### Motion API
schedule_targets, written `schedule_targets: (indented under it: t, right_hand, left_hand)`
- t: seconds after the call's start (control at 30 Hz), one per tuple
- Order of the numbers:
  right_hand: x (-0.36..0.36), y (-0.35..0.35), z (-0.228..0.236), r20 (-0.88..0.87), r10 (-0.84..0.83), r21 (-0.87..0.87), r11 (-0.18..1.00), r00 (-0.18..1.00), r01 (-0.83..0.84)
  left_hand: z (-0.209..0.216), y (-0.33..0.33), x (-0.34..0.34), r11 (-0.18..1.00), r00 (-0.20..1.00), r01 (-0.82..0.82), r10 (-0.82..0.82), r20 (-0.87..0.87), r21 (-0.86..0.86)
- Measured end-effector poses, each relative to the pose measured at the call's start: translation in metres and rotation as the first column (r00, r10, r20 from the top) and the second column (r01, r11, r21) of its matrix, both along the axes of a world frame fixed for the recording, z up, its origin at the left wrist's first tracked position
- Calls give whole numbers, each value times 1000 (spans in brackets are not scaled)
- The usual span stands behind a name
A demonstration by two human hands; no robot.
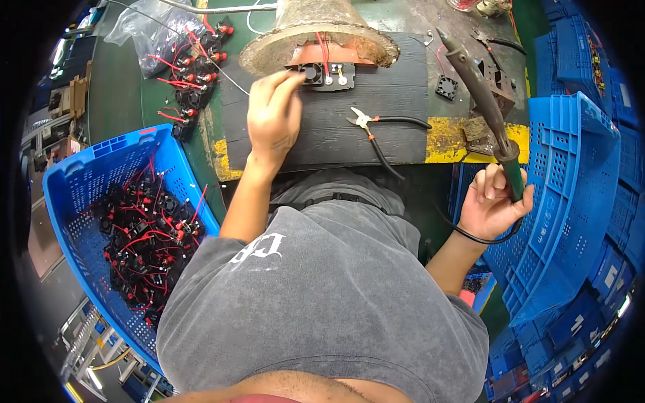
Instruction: Soldering wires onto small electronic cooling fans and trimming them with wire cutters on an assembly line.
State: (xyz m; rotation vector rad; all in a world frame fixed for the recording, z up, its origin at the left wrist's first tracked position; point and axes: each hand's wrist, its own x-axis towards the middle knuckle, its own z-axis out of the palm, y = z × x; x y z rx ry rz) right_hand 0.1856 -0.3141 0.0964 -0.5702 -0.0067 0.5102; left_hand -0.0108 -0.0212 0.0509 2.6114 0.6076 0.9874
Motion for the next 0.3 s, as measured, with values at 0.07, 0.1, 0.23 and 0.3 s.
schedule_targets:
  t: [0.07,0.1,0.23,0.3]
  right_hand:
    - [-2,0,-1,3,-4,17,1000,1000,4]
    - [-4,2,0,-1,-19,-6,1000,1000,19]
    - [-9,0,-5,15,-44,-105,993,999,46]
    - [-9,-5,-12,48,17,-114,993,999,-12]
  left_hand:
    - [-7,4,-19,998,994,-60,59,92,7]
    - [-11,8,-30,989,989,-146,146,31,-9]
    - [-20,27,-51,964,951,-256,265,-158,72]
    - [-27,38,-54,966,949,-206,236,-209,158]
